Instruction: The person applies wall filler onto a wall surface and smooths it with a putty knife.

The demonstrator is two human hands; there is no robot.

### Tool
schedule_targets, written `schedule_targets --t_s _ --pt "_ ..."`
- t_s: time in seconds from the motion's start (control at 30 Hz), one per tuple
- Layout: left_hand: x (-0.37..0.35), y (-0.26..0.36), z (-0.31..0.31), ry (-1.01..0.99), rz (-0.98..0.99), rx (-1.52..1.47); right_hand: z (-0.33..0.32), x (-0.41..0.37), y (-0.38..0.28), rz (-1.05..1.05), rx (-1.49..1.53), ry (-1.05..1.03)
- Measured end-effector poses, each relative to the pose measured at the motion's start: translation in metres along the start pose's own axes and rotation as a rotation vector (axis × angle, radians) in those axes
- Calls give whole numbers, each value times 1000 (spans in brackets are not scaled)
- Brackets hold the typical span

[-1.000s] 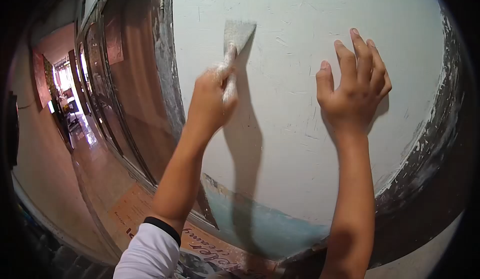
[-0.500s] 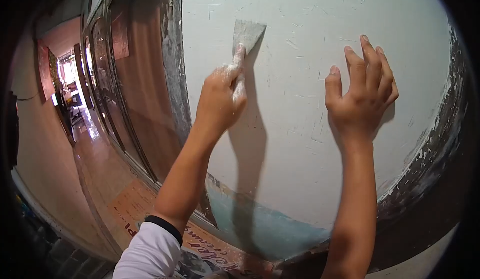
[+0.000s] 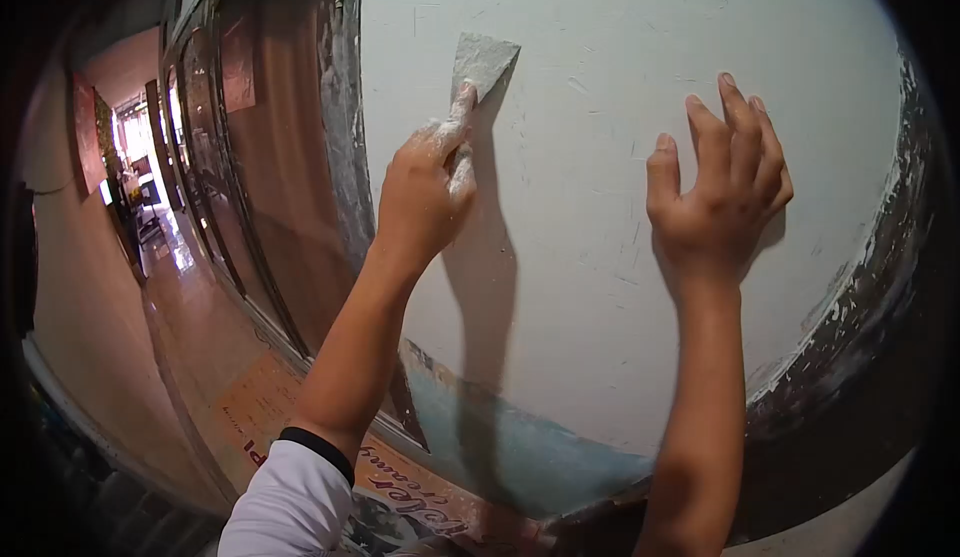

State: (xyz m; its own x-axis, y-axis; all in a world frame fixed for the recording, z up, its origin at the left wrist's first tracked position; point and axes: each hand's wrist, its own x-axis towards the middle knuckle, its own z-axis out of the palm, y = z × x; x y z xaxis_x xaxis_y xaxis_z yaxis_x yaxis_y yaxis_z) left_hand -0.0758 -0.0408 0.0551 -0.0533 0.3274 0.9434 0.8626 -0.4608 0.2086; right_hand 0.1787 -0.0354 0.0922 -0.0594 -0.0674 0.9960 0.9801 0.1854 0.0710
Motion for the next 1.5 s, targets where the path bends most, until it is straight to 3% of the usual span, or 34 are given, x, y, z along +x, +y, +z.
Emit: schedule_targets --t_s 0.1,0.33,0.4,0.57,0.63,0.67,0.7,0.77,0.87,1.03,1.13,1.23,1.3,1.33,1.43,1.5 --pt "-4 -5 0 17 5 34 1 -1 3 -7 2 -3" --pt "-139 -52 8 -95 -147 -39 4 -2 7 -21 0 16" --pt "-144 -63 3 -88 -154 1 1 -2 1 -2 6 7" --pt "-69 -58 -12 -81 -114 -81 7 -3 5 -39 2 28" --pt "-66 -57 -16 -86 -157 -102 10 -3 2 -36 129 74" --pt "-87 -85 0 -30 7 11 6 -1 0 -58 39 69" --pt "-100 -85 -5 -33 3 13 7 -3 0 -58 42 64" --pt "-130 -82 -15 -123 -184 -30 9 -4 3 -28 62 63" --pt "-179 -113 -6 -202 -246 -121 11 -7 5 -64 52 74" --pt "-115 -108 -29 -215 -175 -141 15 -17 -1 -119 14 66" --pt "-130 -125 -20 -214 -104 -113 17 -25 -11 -85 -52 -26" --pt "-180 -129 -18 -302 -238 -110 20 -23 -25 -200 -117 -100" --pt "-214 -139 -7 -229 -246 -153 29 -23 -34 -220 -125 -104" --pt "-218 -142 -2 -138 -148 -136 31 -23 -39 -212 -111 -76" --pt "-193 -134 -7 -251 -280 -170 31 -24 -42 -192 -83 -46" --pt "-161 -127 -24 -306 -234 -141 30 -24 -40 -193 -54 -51"
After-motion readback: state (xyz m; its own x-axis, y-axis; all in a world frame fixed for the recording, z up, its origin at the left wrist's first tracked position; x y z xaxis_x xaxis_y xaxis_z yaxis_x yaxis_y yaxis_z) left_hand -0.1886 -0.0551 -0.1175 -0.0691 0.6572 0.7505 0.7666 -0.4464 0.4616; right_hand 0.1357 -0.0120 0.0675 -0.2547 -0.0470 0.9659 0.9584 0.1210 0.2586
